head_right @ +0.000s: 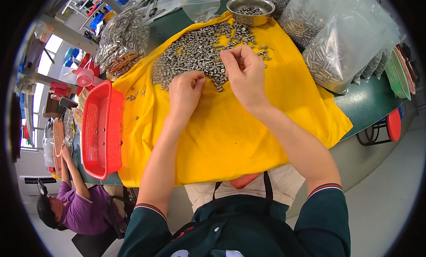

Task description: Manually sorting small metal hardware components on a workbench into different trays.

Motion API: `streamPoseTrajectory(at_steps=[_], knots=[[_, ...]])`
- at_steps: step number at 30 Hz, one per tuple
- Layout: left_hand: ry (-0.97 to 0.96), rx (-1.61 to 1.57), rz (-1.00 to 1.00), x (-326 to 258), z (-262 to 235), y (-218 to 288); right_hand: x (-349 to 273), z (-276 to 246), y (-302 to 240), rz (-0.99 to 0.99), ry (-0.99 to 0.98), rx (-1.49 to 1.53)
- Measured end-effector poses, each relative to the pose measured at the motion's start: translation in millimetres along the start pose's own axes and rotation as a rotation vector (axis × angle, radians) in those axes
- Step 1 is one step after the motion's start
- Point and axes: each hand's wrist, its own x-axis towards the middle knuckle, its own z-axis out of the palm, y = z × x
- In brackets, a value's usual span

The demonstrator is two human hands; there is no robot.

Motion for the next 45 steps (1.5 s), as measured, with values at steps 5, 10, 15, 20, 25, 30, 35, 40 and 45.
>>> streamPoseTrajectory(at_steps=[5, 10, 15, 20, 25, 30, 35, 40, 45], knots=[[-0.198, -0.445, -0.441, 3.9, -23.5, 11.6, -1.4, -1.0, 1.2, 0.005, -0.014, -0.008], [-0.363, -1.394, -0.739, -0.3, -37.3, 7.9, -6.6, 0.4, -2.5, -0.019, -0.12, -0.056], [-0.34, -1.416, -0.748, 0.1, -36.9, 8.6, -7.4, 1.8, -1.8, -0.078, -0.148, -0.084], [-0.356, -1.428, -0.732, -0.1, -37.4, 7.1, -7.3, 1.6, -2.3, -0.079, -0.16, -0.09], [-0.343, -1.388, -0.725, -1.6, -36.6, 6.0, -9.7, 1.6, -1.0, -0.1, -0.212, -0.122], [-0.338, -1.359, -0.728, -2.5, -35.8, 4.7, -11.0, 2.1, 2.6, -0.068, -0.216, -0.096], [-0.355, -1.356, -0.714, -2.5, -36.0, 1.5, -10.7, 2.7, 2.5, -0.016, -0.232, -0.072], [-0.334, -1.345, -0.708, -2.2, -34.5, 1.2, -11.8, 2.1, 3.0, -0.084, -0.216, -0.106], [-0.322, -1.383, -0.712, -2.6, -34.0, 0.3, -5.4, -0.4, -5.0, -0.081, 0.018, -0.008]])
